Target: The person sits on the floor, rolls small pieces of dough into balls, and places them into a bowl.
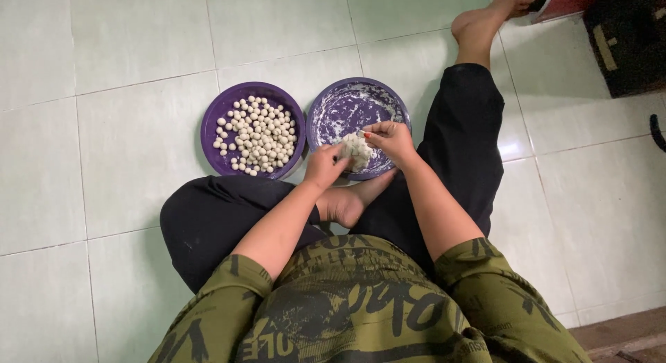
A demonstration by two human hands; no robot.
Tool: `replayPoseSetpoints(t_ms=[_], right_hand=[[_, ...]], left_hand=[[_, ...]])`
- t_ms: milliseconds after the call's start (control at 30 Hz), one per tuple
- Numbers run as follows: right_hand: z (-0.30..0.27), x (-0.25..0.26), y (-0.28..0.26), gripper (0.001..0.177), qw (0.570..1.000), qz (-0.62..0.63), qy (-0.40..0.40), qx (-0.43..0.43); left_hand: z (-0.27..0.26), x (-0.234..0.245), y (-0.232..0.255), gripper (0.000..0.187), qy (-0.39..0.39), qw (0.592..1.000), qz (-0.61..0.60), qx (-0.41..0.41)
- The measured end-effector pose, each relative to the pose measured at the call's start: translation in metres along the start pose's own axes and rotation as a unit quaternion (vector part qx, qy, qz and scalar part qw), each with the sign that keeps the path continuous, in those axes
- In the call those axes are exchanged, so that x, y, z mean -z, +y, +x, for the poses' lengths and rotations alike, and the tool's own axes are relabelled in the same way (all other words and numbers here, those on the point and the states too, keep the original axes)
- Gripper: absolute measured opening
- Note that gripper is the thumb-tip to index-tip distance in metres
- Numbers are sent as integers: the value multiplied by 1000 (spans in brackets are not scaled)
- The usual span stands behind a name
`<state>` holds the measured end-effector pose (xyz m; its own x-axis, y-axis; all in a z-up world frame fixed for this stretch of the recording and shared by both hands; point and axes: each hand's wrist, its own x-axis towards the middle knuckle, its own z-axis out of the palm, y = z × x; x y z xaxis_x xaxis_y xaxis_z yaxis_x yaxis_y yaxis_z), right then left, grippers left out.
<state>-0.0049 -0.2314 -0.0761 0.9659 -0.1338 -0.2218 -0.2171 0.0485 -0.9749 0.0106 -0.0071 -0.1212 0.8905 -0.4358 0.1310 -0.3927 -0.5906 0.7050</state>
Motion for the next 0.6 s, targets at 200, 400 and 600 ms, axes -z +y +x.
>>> replayPoseSetpoints(t_ms=[200,400,600], right_hand=[[-43,-56,-42,16,997,-42,-53,41],[-51,-90,-35,9,929,-261,-23,261],[-46,-105,-74,42,905,-265,10,333]], left_hand=[[17,51,68,67,47,864,-462,196],[9,50,58,88,0,680,-684,265],[1,43,62,72,162,602,-675,395]])
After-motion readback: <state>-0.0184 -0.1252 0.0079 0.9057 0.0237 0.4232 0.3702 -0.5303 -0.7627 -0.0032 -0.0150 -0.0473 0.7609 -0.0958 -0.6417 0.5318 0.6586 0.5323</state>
